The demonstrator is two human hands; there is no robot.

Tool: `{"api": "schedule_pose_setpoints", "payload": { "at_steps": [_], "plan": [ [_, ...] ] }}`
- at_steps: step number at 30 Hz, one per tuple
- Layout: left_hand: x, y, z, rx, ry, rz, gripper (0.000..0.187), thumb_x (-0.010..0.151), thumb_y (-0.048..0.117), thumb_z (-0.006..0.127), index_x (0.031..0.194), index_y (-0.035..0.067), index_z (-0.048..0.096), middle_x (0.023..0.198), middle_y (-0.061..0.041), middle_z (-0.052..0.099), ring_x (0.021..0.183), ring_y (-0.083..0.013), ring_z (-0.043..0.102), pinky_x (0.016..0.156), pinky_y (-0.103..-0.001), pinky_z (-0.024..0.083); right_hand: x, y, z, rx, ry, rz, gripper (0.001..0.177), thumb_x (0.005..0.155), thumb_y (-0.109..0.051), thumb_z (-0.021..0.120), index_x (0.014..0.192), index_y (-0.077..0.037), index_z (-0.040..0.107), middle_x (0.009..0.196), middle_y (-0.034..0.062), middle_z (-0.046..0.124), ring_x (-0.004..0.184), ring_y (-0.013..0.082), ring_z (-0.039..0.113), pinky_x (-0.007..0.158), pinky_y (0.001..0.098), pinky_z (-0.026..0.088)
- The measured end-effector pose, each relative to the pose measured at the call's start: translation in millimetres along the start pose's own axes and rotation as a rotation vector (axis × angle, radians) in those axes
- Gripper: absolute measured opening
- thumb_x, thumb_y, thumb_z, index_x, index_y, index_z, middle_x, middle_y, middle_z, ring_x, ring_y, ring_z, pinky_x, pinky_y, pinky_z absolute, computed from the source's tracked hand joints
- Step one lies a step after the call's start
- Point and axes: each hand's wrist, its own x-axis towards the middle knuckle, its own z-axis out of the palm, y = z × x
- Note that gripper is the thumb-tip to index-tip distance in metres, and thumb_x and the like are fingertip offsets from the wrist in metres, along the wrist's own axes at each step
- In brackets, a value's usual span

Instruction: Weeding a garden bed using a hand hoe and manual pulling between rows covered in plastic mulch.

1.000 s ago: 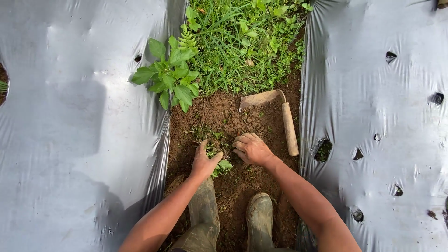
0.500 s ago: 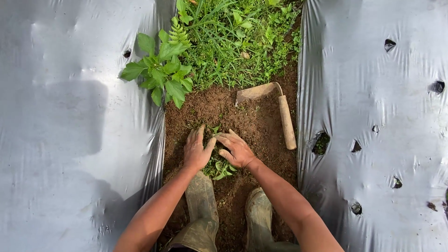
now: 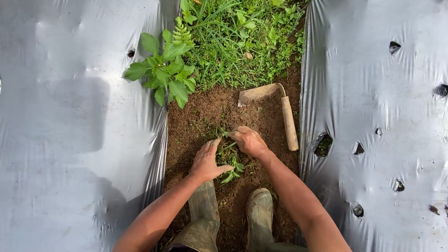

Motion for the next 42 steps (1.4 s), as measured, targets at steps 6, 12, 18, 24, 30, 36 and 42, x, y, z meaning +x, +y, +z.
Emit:
{"api": "schedule_pose_setpoints", "payload": {
  "at_steps": [6, 12, 18, 24, 30, 36, 42],
  "plan": [
    [7.9, -11.1, 8.1, 0.135, 0.101, -0.042, 0.120, 0.075, 0.076, 0.076, 0.164, 0.014, 0.024, 0.163, -0.020, 0.032, 0.155, -0.0395, 0.027, 0.124, -0.058, 0.025, 31.9, 25.5, -56.9, 0.067, 0.076, 0.558, 0.053, 0.092, -0.029, 0.079, 0.142, -0.022, 0.064, 0.126, 0.0119, 0.056, 0.111, 0.0427, 0.066, 0.096, 0.0582, 0.058],
    [7.1, -13.6, 2.8, 0.098, 0.126, -0.055, 0.128, 0.071, 0.082, 0.073, 0.165, 0.013, 0.022, 0.166, -0.020, 0.022, 0.156, -0.0403, 0.021, 0.124, -0.060, 0.022, 26.8, 115.4, 92.4, -0.060, -0.135, 0.319, 0.019, 0.098, -0.039, 0.068, 0.111, -0.028, 0.076, 0.098, -0.0009, 0.061, 0.095, 0.0270, 0.072, 0.085, 0.0420, 0.063],
    [6.7, -9.6, 8.8, 0.140, 0.053, -0.069, 0.125, 0.073, 0.077, 0.078, 0.165, 0.014, 0.021, 0.164, -0.018, 0.034, 0.156, -0.0350, 0.025, 0.124, -0.059, 0.019, 74.9, -35.2, -41.4, -0.126, -0.183, 0.006, 0.030, 0.097, -0.041, 0.070, 0.126, -0.035, 0.071, 0.129, -0.0010, 0.056, 0.117, 0.0255, 0.059, 0.097, 0.0364, 0.056],
    [2.0, -7.6, 14.4, 0.134, 0.053, -0.072, 0.126, 0.072, 0.077, 0.079, 0.165, 0.015, 0.022, 0.162, -0.017, 0.038, 0.154, -0.0337, 0.030, 0.123, -0.057, 0.023, 37.2, -5.1, 14.8, -0.327, -0.488, -0.064, 0.025, 0.108, -0.043, 0.052, 0.115, -0.030, 0.073, 0.114, -0.0066, 0.064, 0.109, 0.0166, 0.063, 0.097, 0.0343, 0.056],
    [-5.1, 11.3, 8.8, 0.088, -0.020, -0.047, 0.119, 0.077, 0.085, 0.066, 0.165, 0.021, 0.020, 0.161, -0.015, 0.043, 0.151, -0.0326, 0.038, 0.121, -0.057, 0.032, -33.7, -26.6, -69.8, 0.237, -0.161, -0.060, 0.038, 0.107, -0.044, 0.048, 0.135, -0.029, 0.069, 0.124, 0.0019, 0.066, 0.119, 0.0278, 0.062, 0.103, 0.0416, 0.048],
    [25.4, -7.9, -35.3, 0.342, 0.281, 0.015, 0.088, 0.099, 0.078, 0.029, 0.163, 0.017, 0.033, 0.170, -0.021, 0.023, 0.159, -0.0415, 0.012, 0.123, -0.062, 0.016, -96.3, -92.8, -70.5, 0.002, -0.110, -0.282, 0.116, 0.065, -0.104, 0.041, 0.161, -0.040, 0.029, 0.162, 0.0188, 0.029, 0.153, 0.0466, 0.025, 0.124, 0.0660, 0.018],
    [55.2, -40.7, -16.1, 0.231, 0.152, 0.038, 0.081, 0.105, 0.069, 0.022, 0.165, 0.015, 0.027, 0.166, -0.021, 0.033, 0.161, -0.0338, 0.014, 0.127, -0.056, 0.011, -65.8, -93.4, 19.8, -0.299, -0.214, -0.147, 0.117, 0.061, -0.059, 0.092, 0.156, -0.051, 0.024, 0.167, 0.0185, 0.017, 0.156, 0.0531, 0.010, 0.122, 0.0759, 0.005]
  ]
}}
